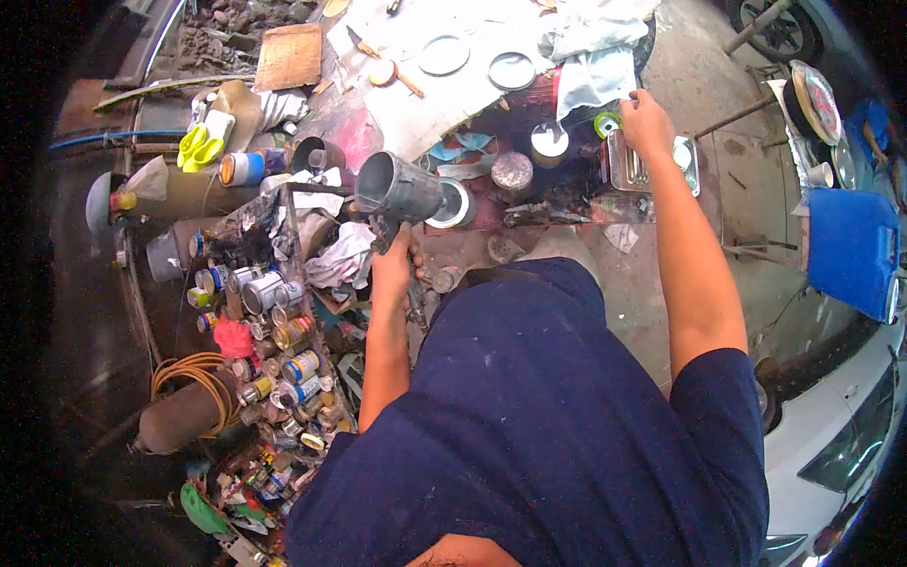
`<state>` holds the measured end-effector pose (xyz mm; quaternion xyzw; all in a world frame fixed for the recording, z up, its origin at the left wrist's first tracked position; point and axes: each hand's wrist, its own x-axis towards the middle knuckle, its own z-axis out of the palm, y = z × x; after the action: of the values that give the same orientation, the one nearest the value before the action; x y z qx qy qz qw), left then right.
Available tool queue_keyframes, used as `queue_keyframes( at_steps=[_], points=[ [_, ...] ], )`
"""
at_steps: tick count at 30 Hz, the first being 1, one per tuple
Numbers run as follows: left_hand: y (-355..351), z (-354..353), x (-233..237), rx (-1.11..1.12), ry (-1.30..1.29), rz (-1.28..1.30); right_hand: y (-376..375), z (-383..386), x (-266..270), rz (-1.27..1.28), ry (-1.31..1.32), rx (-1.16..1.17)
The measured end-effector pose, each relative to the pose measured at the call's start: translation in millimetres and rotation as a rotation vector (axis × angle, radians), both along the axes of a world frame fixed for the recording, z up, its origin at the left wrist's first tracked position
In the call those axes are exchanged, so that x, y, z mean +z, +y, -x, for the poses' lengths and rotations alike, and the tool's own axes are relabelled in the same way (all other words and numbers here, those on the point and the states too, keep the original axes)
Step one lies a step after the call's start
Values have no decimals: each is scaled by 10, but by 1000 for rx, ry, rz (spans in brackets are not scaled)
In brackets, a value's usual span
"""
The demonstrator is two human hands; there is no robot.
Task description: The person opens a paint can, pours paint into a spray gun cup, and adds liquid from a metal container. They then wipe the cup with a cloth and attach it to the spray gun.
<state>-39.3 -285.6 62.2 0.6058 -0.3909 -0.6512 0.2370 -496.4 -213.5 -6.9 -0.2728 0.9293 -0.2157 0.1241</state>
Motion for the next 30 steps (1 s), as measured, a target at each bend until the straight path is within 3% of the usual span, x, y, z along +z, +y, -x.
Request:
queue_keyframes(
  at_steps=[13, 30],
  points=[
    [-177, 179, -3, -128, 30, 75, -1, 17, -35, 21, -5, -19],
    [-261, 227, 28, -49, 67, 91, -1, -40, 64, 26, -4, -17]
  ],
)
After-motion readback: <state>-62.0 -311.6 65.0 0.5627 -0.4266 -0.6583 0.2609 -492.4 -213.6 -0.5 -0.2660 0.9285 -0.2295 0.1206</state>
